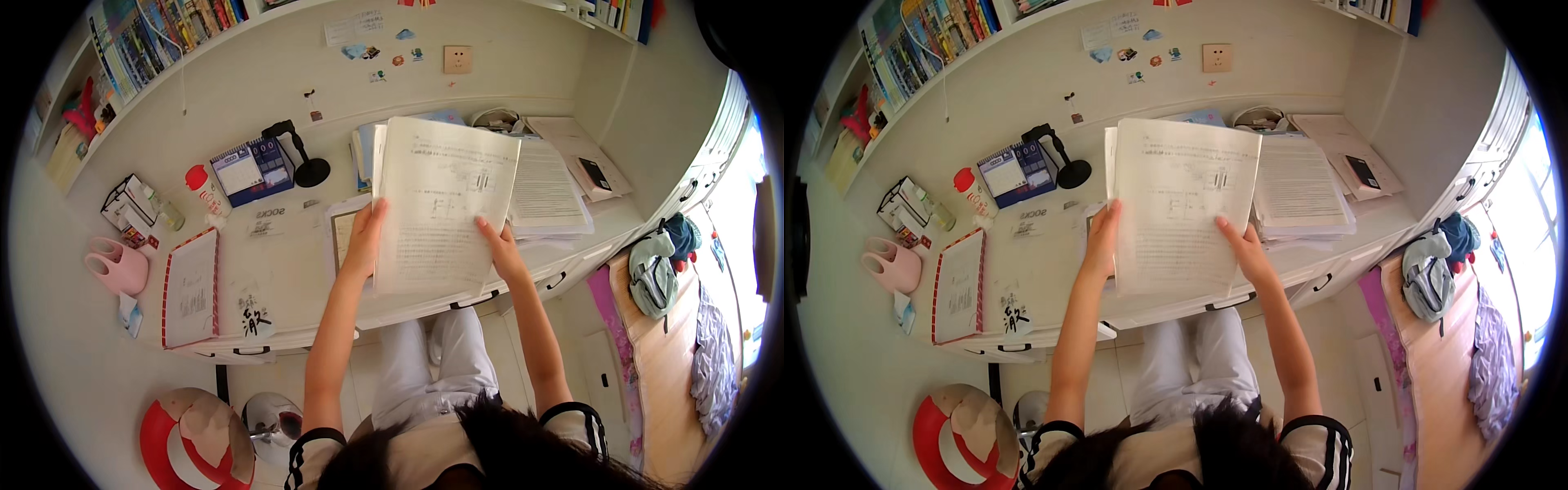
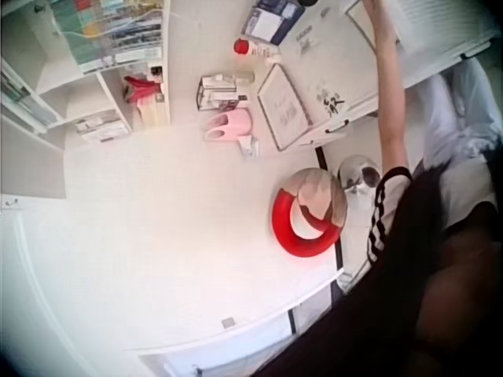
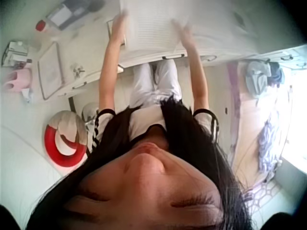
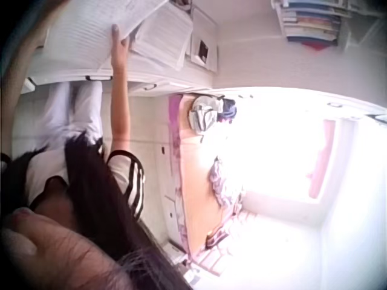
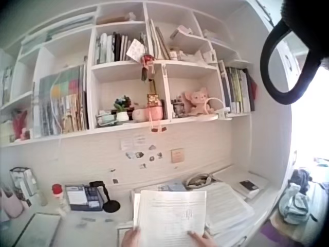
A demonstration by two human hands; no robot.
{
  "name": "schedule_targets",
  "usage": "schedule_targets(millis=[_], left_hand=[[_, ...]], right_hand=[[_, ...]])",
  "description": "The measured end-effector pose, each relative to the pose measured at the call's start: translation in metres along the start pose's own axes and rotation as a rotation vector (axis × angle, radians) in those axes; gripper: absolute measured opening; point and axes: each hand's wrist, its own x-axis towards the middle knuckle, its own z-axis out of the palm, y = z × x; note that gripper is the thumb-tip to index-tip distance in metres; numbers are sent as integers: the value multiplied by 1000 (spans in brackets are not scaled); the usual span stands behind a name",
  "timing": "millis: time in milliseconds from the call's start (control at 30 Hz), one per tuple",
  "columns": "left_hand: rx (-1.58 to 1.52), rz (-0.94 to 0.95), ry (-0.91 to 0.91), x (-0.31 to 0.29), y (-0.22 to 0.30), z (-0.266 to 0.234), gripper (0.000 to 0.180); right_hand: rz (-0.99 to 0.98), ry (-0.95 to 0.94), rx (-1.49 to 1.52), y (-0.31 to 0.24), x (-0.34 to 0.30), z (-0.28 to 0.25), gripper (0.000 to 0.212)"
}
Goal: The person sorts through a large stack of papers on a desk, picking up individual sheets or small groups of sheets to move them between different piles.
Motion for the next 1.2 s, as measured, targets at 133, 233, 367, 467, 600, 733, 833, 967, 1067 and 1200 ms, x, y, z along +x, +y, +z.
schedule_targets(millis=[133,233,367,467,600,733,833,967,1067,1200], left_hand=[[-37,-5,89,-5,-7,-5,44],[109,-26,64,-11,-1,-19,42],[223,-196,-144,-9,12,-46,46],[360,-339,-168,-3,-3,-77,45],[420,-256,-229,-4,-10,-81,37],[512,-332,-253,5,-6,-94,34],[504,-322,-191,10,-5,-121,36],[204,-332,42,8,-23,-113,35],[343,-136,172,11,-46,-123,27],[297,-178,203,14,-47,-134,33]], right_hand=[[8,150,68,15,8,18,42],[30,128,148,23,8,27,40],[72,141,198,23,10,25,39],[82,78,190,24,17,30,40],[22,110,34,60,16,24,36],[6,273,68,91,16,14,35],[-59,489,220,98,17,23,35],[25,647,356,87,13,49,35],[26,564,243,78,10,59,34],[-8,359,80,76,12,27,31]])
